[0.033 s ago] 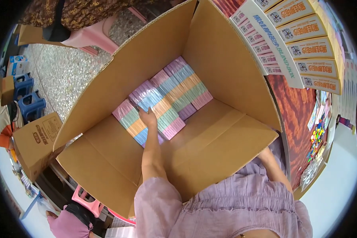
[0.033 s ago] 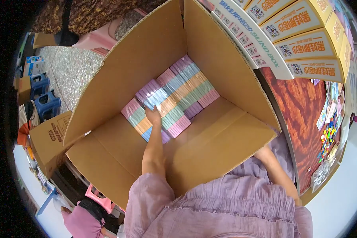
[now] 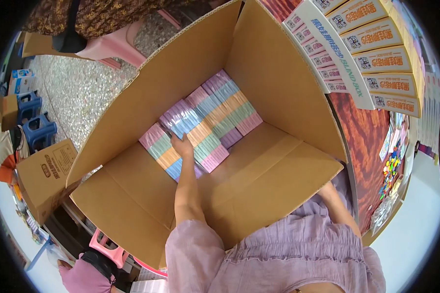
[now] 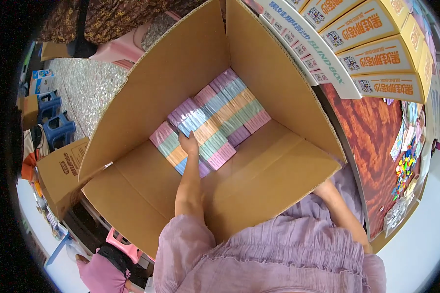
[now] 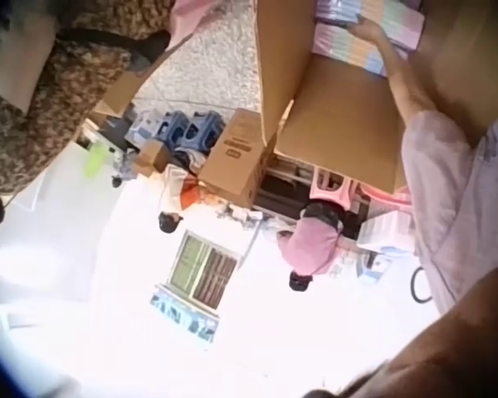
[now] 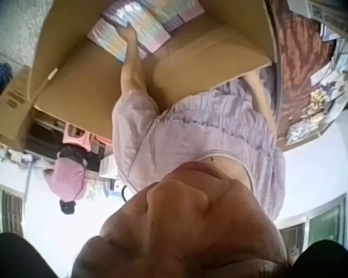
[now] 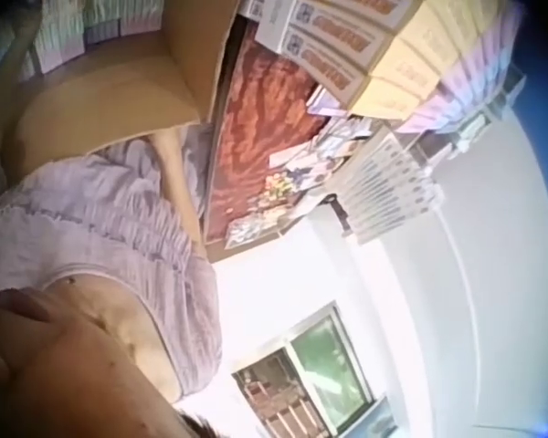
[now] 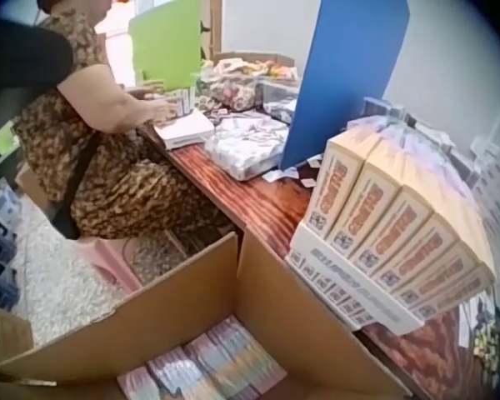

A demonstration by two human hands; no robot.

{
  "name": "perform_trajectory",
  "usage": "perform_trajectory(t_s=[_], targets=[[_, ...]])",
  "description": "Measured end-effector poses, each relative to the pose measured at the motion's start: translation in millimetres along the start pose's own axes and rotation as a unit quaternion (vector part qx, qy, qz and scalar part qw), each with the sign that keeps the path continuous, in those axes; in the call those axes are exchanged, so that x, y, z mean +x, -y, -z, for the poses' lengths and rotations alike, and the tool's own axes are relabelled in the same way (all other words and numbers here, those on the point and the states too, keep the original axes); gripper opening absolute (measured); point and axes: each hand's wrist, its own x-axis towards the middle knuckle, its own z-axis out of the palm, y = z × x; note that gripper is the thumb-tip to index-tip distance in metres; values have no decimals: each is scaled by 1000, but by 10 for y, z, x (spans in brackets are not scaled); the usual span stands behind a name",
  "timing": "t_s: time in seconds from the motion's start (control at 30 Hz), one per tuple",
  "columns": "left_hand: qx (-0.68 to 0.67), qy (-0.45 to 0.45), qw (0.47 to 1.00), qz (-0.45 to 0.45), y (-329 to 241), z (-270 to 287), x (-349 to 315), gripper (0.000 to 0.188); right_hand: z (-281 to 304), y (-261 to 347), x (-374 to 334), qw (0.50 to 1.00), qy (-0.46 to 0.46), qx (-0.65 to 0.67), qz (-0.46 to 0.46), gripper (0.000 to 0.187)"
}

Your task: Packaging sets of colorful booklets into plastic bags and placing them into a shipping box.

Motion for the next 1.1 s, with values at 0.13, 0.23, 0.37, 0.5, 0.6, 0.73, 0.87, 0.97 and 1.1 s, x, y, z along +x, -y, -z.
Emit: perform_trajectory(t_s=[0.13,0.23,0.37,0.5,0.6,0.73,0.87,0.97,1.1], targets=[[-46,-7,999,-18,-121,-94,-67,64,48,22,-34,1000,18,-6,-15,33],[-101,-38,994,22,-227,-91,-20,69,38,35,-6,1000,21,-2,-10,33],[-93,-90,985,113,-377,-135,-35,81,21,13,3,1000,12,1,-13,32],[-142,-107,983,37,-255,-43,83,89,-4,-2,-24,1000,-2,1,10,31],[-64,74,985,143,-339,-52,107,96,43,48,-5,996,8,51,-70,32],[-226,51,962,147,-199,-61,129,97,13,107,20,999,19,-1,-28,31],[-313,93,933,153,-106,-105,111,93,28,127,16,1000,7,-8,-17,31],[-384,172,893,157,29,-8,176,74,33,136,21,1000,11,-4,-26,31],[-308,114,915,233,121,79,259,55,12,136,28,999,27,7,-31,32]])
